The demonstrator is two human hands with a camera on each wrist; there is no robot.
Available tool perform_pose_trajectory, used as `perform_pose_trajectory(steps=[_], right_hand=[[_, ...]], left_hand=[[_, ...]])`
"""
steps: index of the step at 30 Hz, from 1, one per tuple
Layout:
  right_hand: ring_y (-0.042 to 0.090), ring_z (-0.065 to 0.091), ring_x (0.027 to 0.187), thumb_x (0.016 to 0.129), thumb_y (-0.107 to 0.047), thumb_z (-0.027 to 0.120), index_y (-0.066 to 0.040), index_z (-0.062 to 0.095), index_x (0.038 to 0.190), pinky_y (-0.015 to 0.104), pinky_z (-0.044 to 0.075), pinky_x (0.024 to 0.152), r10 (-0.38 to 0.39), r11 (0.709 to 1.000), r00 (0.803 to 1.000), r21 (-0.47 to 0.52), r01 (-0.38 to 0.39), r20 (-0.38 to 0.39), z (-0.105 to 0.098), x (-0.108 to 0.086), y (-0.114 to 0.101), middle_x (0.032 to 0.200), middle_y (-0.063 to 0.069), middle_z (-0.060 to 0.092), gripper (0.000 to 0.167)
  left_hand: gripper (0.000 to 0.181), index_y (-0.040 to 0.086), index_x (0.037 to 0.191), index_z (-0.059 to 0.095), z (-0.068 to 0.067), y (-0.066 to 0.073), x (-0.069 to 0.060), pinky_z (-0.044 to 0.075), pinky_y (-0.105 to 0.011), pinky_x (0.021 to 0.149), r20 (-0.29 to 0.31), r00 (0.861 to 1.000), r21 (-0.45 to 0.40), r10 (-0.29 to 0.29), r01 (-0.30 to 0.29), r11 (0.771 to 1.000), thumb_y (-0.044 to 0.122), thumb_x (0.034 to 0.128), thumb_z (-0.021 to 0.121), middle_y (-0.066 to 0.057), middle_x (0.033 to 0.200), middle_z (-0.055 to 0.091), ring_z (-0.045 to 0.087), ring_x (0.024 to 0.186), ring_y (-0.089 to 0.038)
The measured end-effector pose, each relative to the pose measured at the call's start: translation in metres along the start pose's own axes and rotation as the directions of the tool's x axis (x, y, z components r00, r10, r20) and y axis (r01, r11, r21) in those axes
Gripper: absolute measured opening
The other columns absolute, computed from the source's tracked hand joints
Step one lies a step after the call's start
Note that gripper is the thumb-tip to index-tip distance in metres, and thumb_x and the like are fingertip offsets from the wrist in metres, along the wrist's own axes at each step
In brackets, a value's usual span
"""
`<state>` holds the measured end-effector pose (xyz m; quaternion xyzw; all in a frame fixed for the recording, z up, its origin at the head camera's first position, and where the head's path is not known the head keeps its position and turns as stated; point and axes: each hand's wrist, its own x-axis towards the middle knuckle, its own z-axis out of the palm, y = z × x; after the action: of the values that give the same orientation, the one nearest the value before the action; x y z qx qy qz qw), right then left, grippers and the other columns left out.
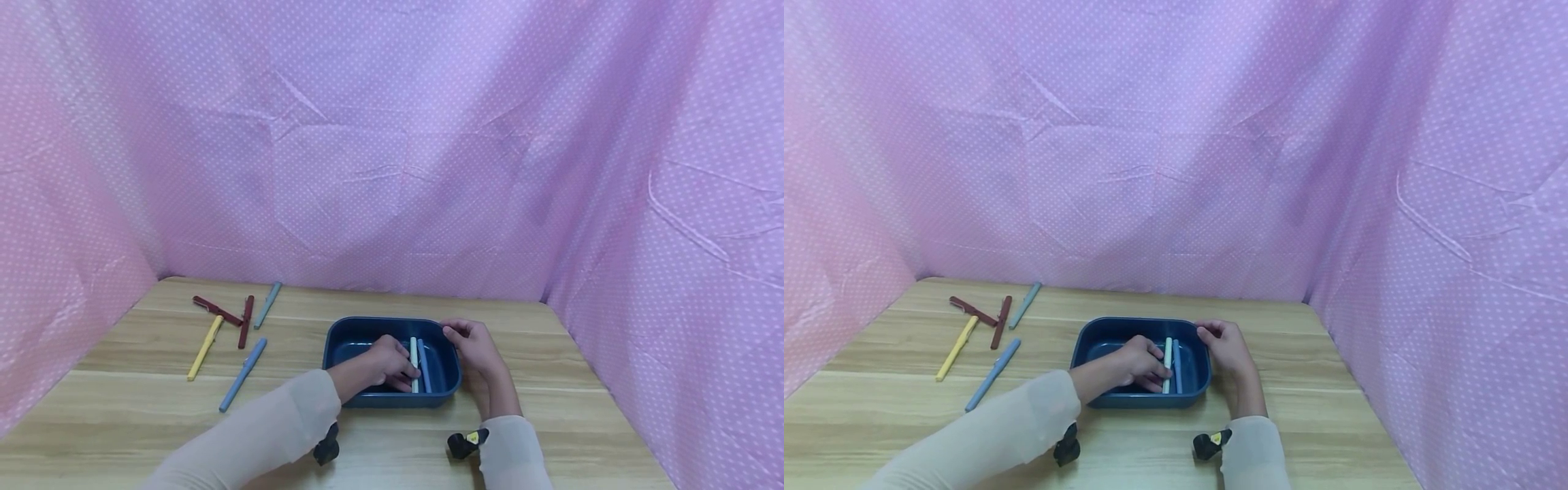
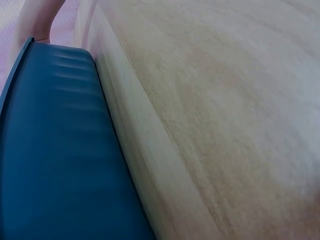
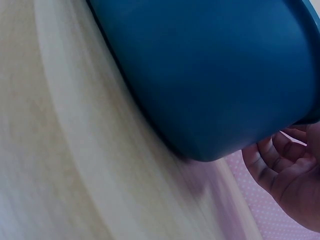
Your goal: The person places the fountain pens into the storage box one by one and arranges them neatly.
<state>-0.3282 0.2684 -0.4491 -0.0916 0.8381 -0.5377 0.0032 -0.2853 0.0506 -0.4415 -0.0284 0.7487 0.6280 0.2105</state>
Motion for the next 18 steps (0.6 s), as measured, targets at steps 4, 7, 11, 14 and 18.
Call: perform_pose_trajectory(steps=[4,7,11,14,18], right_hand=[[0.024,0.063,0.111,0.105,-0.014,0.059,-0.002,0.071,0.123,0.041,0.054,0.099,0.006,1.0,1.0,0.007,-0.006,0.0,0.0004,-0.0001,-0.0003,0.117,0.012,0.07,0.025],[0.025,0.063,0.111,0.104,-0.012,0.06,-0.002,0.072,0.122,0.041,0.055,0.099,0.007,1.0,1.0,0.007,-0.006,-0.004,0.0006,0.0004,0.0003,0.117,0.012,0.07,0.023],[0.025,0.064,0.11,0.104,-0.012,0.06,0.0,0.071,0.121,0.04,0.056,0.097,-0.008,1.0,1.0,0.007,0.008,-0.007,0.0004,0.0006,0.002,0.117,0.013,0.071,0.024],[0.025,0.064,0.11,0.104,-0.012,0.06,0.0,0.071,0.121,0.039,0.056,0.096,-0.013,1.0,1.0,0.009,0.013,-0.005,0.0005,0.001,0.0029,0.116,0.014,0.071,0.024],[0.025,0.064,0.111,0.105,-0.012,0.06,0.0,0.071,0.122,0.04,0.056,0.097,-0.01,1.0,1.0,0.006,0.01,-0.006,-0.0004,0.0008,0.0022,0.117,0.014,0.071,0.024]], left_hand=[[0.035,-0.004,0.112,0.056,0.0002,-0.0007,0.0002,0.063,-0.036,0.06,-0.004,1.0,-0.001,-0.003,0.003,1.0,-0.008,0.0845,0.078,-0.02,0.088,0.069,0.073,0.068,-0.026],[0.035,-0.004,0.113,0.056,-0.0007,-0.0006,0.0002,0.063,-0.037,0.061,0.003,1.0,-0.018,-0.011,0.011,1.0,-0.01,0.0853,0.076,-0.021,0.089,0.068,0.073,0.069,-0.026],[0.036,-0.005,0.115,0.057,-0.0016,-0.0003,0.0003,0.063,-0.036,0.063,0.019,1.0,-0.034,-0.02,0.021,0.999,-0.013,0.085,0.074,-0.021,0.09,0.068,0.074,0.069,-0.026],[0.036,-0.005,0.117,0.057,-0.0025,0.0002,-0.0004,0.063,-0.036,0.064,0.028,0.999,-0.025,-0.024,0.025,0.999,-0.012,0.0857,0.074,-0.021,0.091,0.068,0.074,0.07,-0.026],[0.038,-0.005,0.12,0.057,-0.004,0.0006,-0.0012,0.063,-0.036,0.064,0.035,0.999,-0.011,-0.025,0.026,1.0,-0.012,0.0864,0.073,-0.021,0.091,0.068,0.073,0.07,-0.025]])
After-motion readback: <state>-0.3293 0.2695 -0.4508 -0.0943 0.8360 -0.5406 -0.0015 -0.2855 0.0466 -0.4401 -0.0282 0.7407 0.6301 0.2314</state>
